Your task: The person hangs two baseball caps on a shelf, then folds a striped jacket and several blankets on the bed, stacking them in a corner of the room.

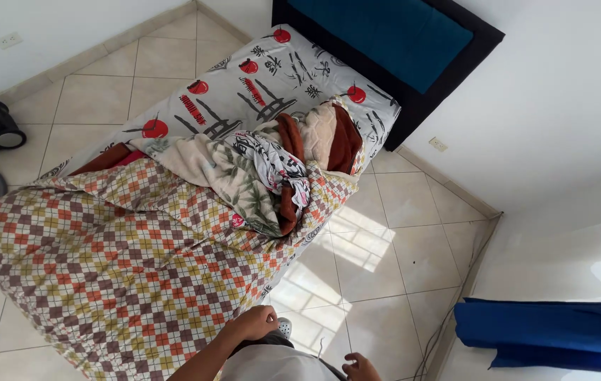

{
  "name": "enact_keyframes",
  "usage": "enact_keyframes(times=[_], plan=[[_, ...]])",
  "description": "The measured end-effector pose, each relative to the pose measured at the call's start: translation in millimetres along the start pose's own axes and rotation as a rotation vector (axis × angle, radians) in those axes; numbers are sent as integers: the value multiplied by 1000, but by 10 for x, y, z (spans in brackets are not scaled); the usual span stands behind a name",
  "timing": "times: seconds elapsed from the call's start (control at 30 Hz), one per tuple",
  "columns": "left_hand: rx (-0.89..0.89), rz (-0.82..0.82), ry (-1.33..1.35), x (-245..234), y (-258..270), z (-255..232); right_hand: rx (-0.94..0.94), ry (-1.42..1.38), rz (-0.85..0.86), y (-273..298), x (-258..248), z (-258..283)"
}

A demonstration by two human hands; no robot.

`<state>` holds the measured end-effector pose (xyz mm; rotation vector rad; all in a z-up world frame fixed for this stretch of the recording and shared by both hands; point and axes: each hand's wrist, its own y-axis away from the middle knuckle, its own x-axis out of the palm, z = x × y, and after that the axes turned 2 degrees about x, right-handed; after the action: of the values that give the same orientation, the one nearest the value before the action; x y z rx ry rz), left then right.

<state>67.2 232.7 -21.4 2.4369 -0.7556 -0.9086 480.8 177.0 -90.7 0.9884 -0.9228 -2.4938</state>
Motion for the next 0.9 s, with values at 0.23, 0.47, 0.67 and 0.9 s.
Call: enact_keyframes(times=[0.23, 0.47, 0.67, 0.9], plan=[[-55, -187, 294, -602, -477, -449, -45, 153, 177, -851, -898, 1843], [-107, -443, 585, -832, -987, -403, -375, 391, 269, -2341, -865, 2789], [-328, -555, 785, -1147, -1385, -617, -677, 314, 131, -3155, -606, 3678], [-377, -643, 859, -958, -2171, -509, -697, 357, 350, -3800, -463, 4317]])
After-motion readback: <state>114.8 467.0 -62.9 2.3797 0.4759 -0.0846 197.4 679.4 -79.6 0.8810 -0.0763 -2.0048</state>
